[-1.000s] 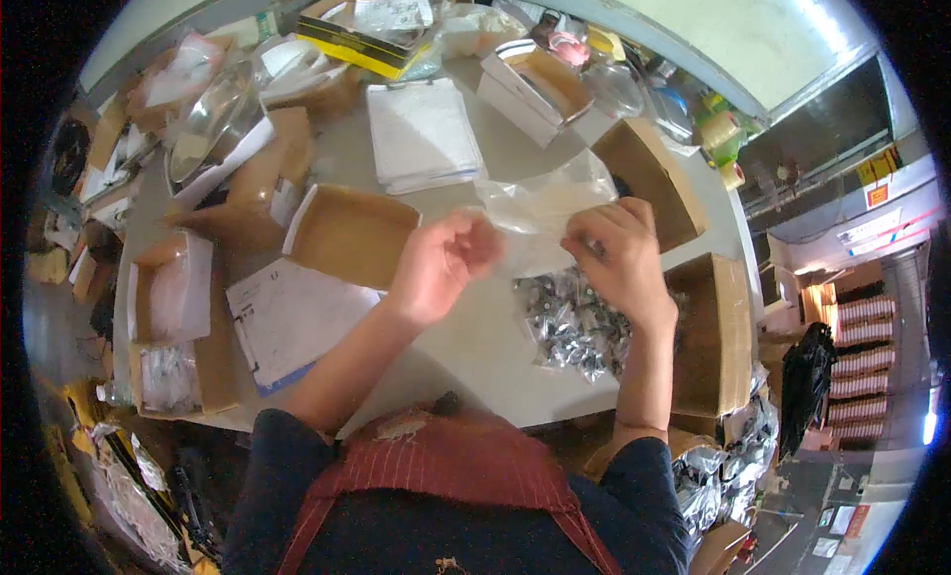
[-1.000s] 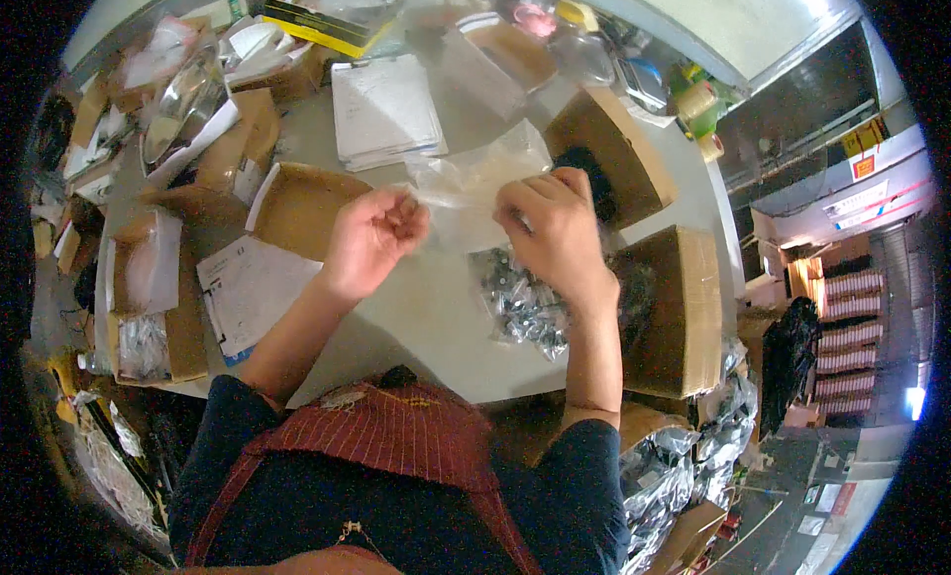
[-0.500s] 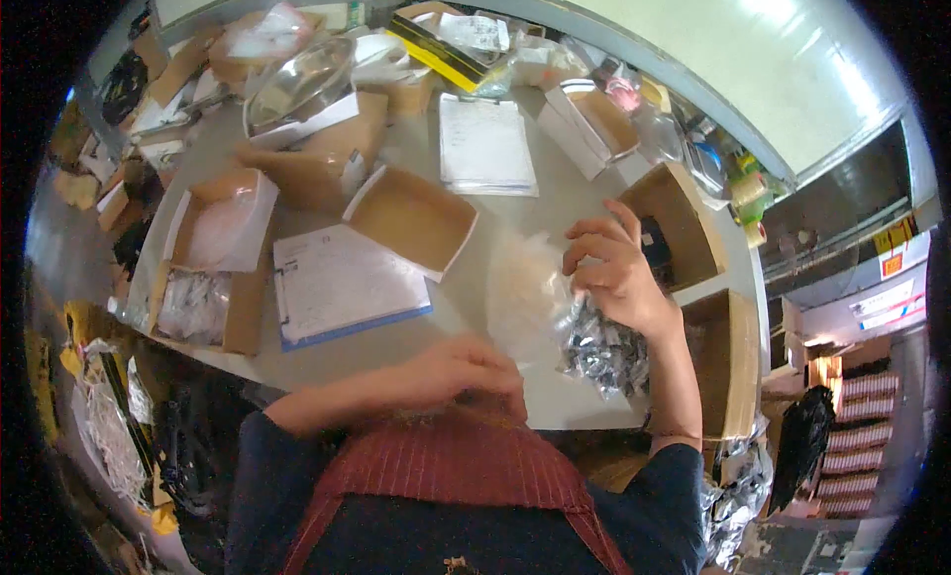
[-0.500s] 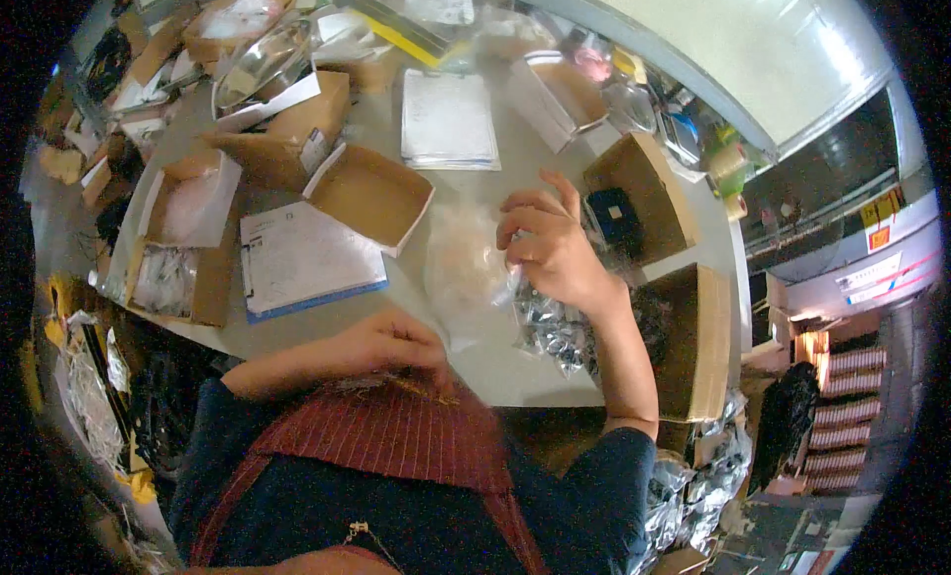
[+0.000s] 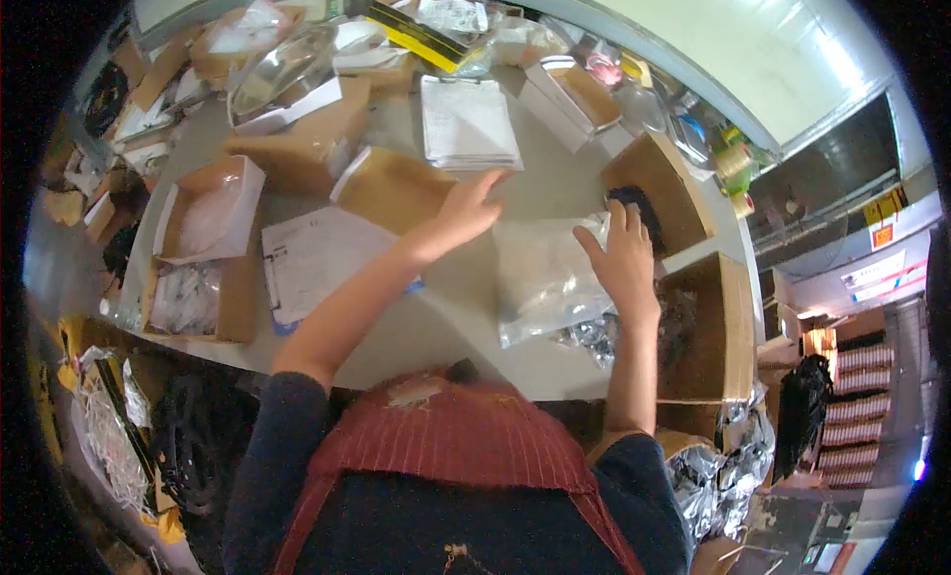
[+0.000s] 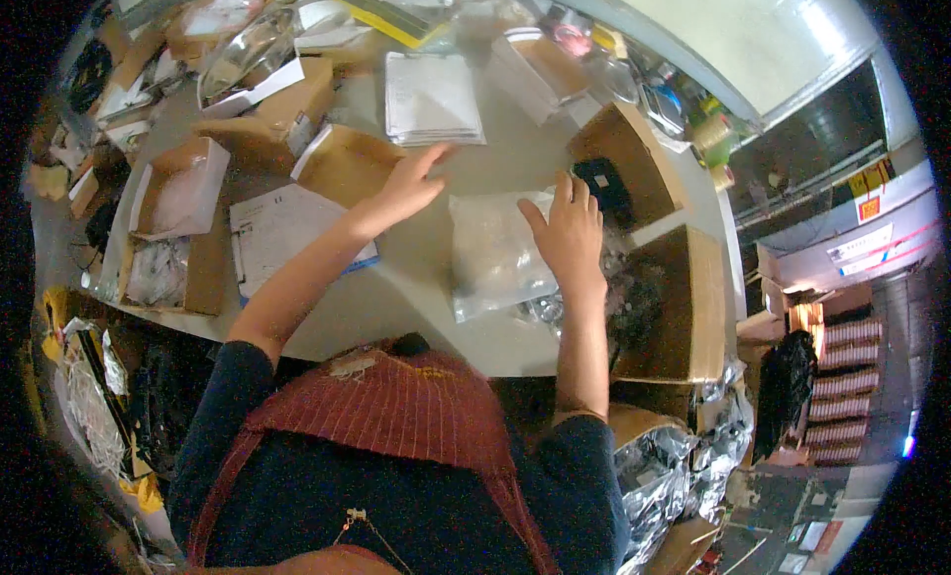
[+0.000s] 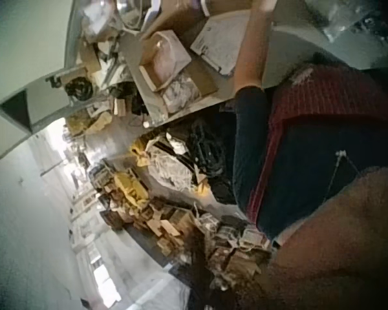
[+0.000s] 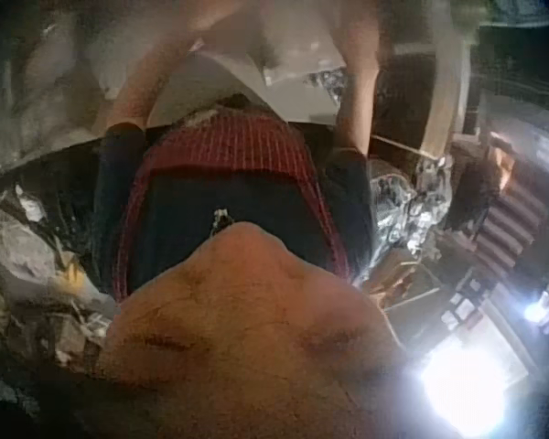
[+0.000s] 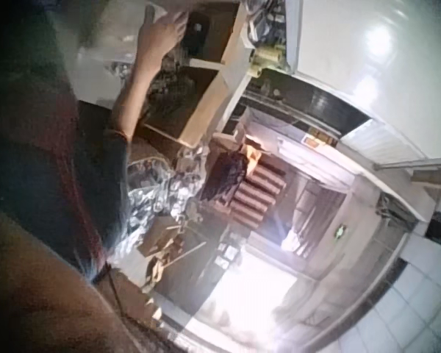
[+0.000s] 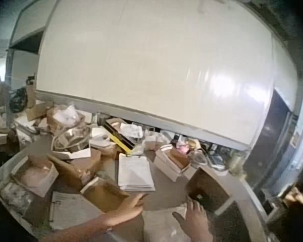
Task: The person picks up small metal parts from a table, places them into a plastic bag, and then places a metal component onto a digital scale.
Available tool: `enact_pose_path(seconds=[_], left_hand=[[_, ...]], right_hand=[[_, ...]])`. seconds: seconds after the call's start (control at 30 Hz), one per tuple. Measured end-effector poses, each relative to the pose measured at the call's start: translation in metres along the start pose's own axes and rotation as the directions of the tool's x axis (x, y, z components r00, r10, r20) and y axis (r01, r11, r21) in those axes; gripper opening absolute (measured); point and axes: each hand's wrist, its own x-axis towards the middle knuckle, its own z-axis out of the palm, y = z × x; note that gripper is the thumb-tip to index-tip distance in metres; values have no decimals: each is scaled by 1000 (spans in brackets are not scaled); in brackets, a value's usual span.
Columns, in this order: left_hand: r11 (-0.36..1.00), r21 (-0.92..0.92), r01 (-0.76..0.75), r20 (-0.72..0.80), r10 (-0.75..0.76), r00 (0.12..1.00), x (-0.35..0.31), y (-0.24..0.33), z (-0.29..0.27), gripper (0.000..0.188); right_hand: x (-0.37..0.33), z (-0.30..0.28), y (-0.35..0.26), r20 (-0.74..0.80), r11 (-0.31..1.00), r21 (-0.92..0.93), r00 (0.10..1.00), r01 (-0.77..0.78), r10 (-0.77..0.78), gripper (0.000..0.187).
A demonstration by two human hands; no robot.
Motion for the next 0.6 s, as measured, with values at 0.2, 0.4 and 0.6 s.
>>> enact_pose_path(seconds=[0.2,0.4,0.6], left_hand=[[994,90,65,137,-76,988,48,-15,75,61],[983,145,115,398,-164,903,51,-17,85,67],[896,-230,378,466,-240,852,39,-19,57,52]], right_hand=[[-26,64,43,118,909,-81,901,-410,417,83],[-33,88,47,348,663,508,835,-550,425,61],[-16,71,10,507,428,755,856,-498,101,30]])
